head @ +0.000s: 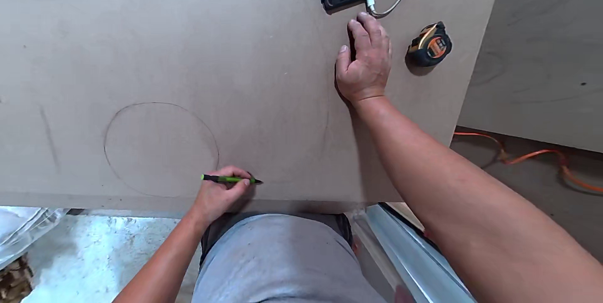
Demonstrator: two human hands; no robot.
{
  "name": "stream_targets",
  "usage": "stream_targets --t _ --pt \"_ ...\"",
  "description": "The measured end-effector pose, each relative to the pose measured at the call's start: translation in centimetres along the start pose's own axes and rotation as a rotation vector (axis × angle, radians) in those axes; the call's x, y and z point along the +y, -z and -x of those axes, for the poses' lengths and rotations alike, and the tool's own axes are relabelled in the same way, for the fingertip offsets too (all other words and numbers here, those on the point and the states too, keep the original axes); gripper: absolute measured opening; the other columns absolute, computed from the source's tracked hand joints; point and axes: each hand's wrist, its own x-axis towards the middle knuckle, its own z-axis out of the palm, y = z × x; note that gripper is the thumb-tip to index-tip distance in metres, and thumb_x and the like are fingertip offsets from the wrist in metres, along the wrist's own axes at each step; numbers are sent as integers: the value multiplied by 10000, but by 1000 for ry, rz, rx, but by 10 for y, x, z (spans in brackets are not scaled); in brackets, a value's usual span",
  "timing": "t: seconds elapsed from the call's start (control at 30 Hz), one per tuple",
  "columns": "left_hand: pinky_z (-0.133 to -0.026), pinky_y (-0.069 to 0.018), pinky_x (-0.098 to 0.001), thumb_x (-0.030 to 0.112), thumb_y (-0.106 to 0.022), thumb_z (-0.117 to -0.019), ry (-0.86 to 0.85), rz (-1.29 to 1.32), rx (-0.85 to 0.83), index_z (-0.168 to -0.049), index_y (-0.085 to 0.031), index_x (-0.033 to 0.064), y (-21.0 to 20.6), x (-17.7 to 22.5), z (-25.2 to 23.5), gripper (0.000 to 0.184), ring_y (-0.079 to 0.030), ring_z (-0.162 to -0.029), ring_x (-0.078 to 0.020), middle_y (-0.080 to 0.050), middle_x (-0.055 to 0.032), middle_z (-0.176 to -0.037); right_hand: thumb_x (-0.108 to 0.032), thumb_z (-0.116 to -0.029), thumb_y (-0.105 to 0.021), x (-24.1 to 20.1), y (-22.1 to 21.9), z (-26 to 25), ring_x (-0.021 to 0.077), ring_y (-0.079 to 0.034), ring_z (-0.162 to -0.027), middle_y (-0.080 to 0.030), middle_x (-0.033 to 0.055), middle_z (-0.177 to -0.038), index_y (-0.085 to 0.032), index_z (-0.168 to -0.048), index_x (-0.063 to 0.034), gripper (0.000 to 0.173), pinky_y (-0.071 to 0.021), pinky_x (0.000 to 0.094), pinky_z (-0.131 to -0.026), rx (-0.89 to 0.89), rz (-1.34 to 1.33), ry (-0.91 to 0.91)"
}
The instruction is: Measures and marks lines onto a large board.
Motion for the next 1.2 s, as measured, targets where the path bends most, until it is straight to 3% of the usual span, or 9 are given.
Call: stream_targets --t 0.2,0.4,0.63,0.83,1.2 --pt "-693 -630 -296 233 -752 -928 -62 27 -101 -1007 -787 162 -31 -3 -7 112 -715 -765 -85 -765 44 -915 -350 -1012 -409 -2 -1 1 252 -396 -1491 -447 33 -1608 -557 -1476 -193 512 -317 470 -1213 1 11 -2" --pt "-669 -627 -322 243 -705 -921 -100 -59 125 -965 -763 166 0 38 -50 106 -719 -742 -117 -762 26 -883 -354 -1014 -408 -2 1 0 259 -396 -1491 -444 32 -1609 -551 -1480 -189 515 -329 489 -1202 -10 16 -12" --pt "-789 -652 -394 167 -679 -953 -271 17 315 -1003 -726 56 46 119 -175 130 -760 -810 -183 -774 -60 -884 -347 -1006 -411 -2 0 -1 257 -403 -1485 -451 29 -1604 -559 -1470 -184 513 -315 476 -1210 9 3 -13" --pt "-758 -667 -368 127 -678 -973 -347 153 390 -990 -701 33 55 170 -264 98 -774 -786 -201 -778 -83 -862 -342 -1000 -414 -2 0 -2 259 -408 -1480 -461 42 -1594 -556 -1468 -172 518 -323 471 -1205 8 2 -5" --pt "-729 -667 -352 133 -704 -959 -348 136 440 -991 -702 47 52 184 -293 92 -772 -759 -186 -776 -69 -842 -337 -997 -421 -1 0 -3 263 -407 -1480 -468 43 -1589 -560 -1462 -170 513 -324 482 -1201 15 1 -1"
